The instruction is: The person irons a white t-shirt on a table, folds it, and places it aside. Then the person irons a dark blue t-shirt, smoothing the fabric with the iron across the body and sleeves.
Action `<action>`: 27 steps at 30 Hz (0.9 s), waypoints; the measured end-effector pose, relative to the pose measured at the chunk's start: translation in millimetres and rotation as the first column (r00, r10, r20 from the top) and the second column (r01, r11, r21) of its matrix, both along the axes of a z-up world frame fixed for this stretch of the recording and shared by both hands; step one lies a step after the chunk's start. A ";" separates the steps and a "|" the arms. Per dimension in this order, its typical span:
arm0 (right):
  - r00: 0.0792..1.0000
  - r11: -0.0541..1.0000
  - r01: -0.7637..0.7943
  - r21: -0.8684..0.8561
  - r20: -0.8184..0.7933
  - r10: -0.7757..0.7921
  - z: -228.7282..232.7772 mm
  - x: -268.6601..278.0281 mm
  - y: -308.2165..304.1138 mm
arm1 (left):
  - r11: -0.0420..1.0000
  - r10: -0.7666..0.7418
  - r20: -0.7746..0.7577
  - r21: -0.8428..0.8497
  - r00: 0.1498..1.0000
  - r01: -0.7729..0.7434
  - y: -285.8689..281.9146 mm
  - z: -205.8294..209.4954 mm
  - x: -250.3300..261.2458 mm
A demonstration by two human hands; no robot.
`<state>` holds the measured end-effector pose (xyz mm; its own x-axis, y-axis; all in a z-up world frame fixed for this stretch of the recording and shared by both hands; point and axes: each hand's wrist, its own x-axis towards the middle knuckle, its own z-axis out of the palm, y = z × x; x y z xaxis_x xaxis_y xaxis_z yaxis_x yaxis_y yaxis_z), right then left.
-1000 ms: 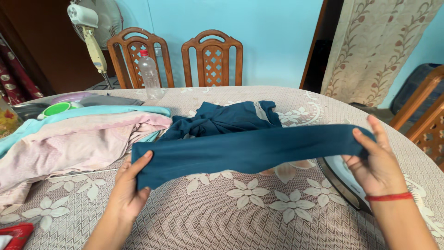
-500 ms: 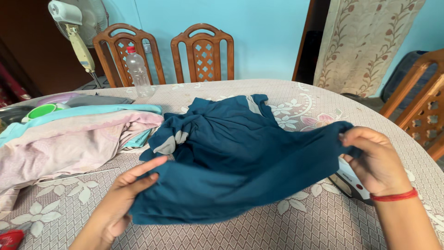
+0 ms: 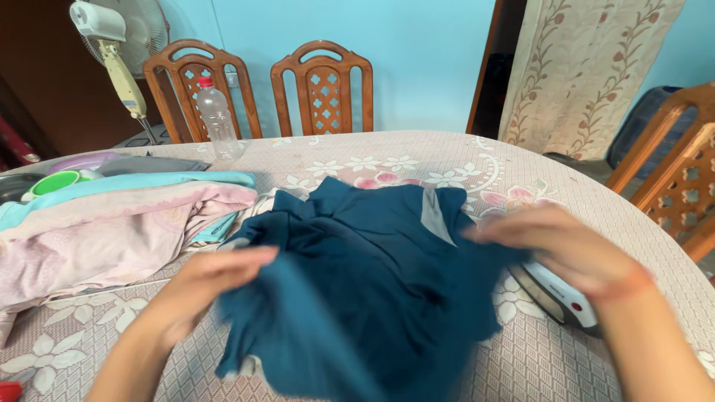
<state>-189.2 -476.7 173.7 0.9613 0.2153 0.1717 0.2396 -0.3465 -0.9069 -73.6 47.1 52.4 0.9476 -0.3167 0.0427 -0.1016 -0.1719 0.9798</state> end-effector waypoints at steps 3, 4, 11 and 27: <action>0.947 0.949 0.317 -0.002 -0.059 -0.316 20.5 95.3 27.1 | 0.978 0.186 0.455 0.000 0.871 -0.209 -61.5 55.2 54.2; 0.859 0.943 0.245 0.224 0.401 -0.319 40.7 116.4 21.2 | 0.957 0.229 0.670 -0.022 0.706 -0.289 -58.6 80.2 67.7; 0.687 0.579 -0.379 0.722 0.639 -0.347 77.8 107.8 -20.9 | 0.889 0.431 0.781 -0.453 0.451 -0.065 -62.6 153.9 82.9; 0.790 0.708 0.421 -0.566 -0.154 -0.593 -76.9 54.4 -53.6 | 0.944 -0.066 -0.156 0.311 0.986 0.112 -7.8 -2.9 20.8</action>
<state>-134.7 -530.3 96.8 0.9269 -0.3518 -0.1306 -0.3599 -0.7347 -0.5751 -52.8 39.3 49.6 0.9037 -0.3754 -0.2059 0.0044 -0.4727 0.8812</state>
